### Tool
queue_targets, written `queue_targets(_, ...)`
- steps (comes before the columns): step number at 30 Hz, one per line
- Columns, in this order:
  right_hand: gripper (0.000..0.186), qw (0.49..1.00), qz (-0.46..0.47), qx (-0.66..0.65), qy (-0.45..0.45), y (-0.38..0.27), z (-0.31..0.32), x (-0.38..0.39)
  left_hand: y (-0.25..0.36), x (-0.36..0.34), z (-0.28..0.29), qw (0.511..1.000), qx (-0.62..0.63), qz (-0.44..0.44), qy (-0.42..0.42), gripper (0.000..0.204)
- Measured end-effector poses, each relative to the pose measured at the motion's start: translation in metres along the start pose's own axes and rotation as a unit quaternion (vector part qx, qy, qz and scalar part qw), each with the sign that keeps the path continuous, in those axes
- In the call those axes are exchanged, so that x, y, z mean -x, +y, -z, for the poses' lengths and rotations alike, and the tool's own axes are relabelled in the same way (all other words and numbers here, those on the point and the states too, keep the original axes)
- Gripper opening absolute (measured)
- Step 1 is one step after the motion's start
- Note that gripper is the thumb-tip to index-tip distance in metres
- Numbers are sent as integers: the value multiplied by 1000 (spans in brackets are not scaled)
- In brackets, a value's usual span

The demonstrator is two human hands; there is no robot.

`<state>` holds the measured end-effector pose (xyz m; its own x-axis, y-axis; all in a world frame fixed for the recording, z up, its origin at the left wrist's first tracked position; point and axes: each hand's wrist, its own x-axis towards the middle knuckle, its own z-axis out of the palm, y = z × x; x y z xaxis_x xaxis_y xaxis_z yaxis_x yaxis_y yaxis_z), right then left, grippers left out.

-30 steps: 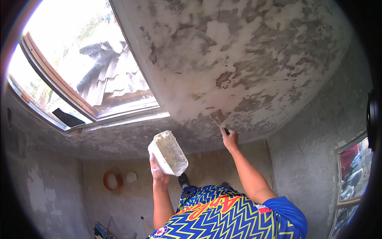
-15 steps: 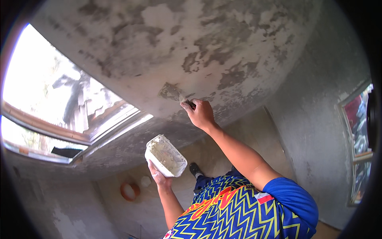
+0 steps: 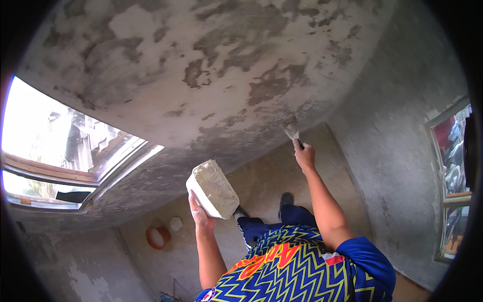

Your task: The person applies a white plaster compound to the ceiling and walls using a putty knife, scooping the material from a plastic container.

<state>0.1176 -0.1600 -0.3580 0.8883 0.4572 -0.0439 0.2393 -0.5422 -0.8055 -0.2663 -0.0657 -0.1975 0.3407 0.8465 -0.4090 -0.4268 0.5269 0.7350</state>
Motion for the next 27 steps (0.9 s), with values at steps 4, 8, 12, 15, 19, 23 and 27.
queue_targets(4,44,954,-126,-203,-183,-25,83,41,-33,7,-47,999,20,48,-13,67)
queue_targets(8,34,944,-127,-239,-186,-15,146,52,-73,-5,-104,976,51,152,-150,70)
queue_targets(12,28,944,-115,-258,-169,-27,198,47,-97,-15,-164,958,23,188,-217,73)
queue_targets(15,25,918,-112,-330,-190,-36,230,46,-95,-14,-207,955,-30,177,-237,75)
queue_targets(19,18,770,-141,-539,-311,-30,252,50,-102,-31,-235,953,-90,160,-242,73)
queue_targets(23,18,721,-159,-589,-326,-4,226,57,-121,-71,-239,943,-118,155,-269,66)
queue_targets(27,17,718,-184,-591,-317,1,200,47,-152,-98,-242,952,-106,154,-241,63)
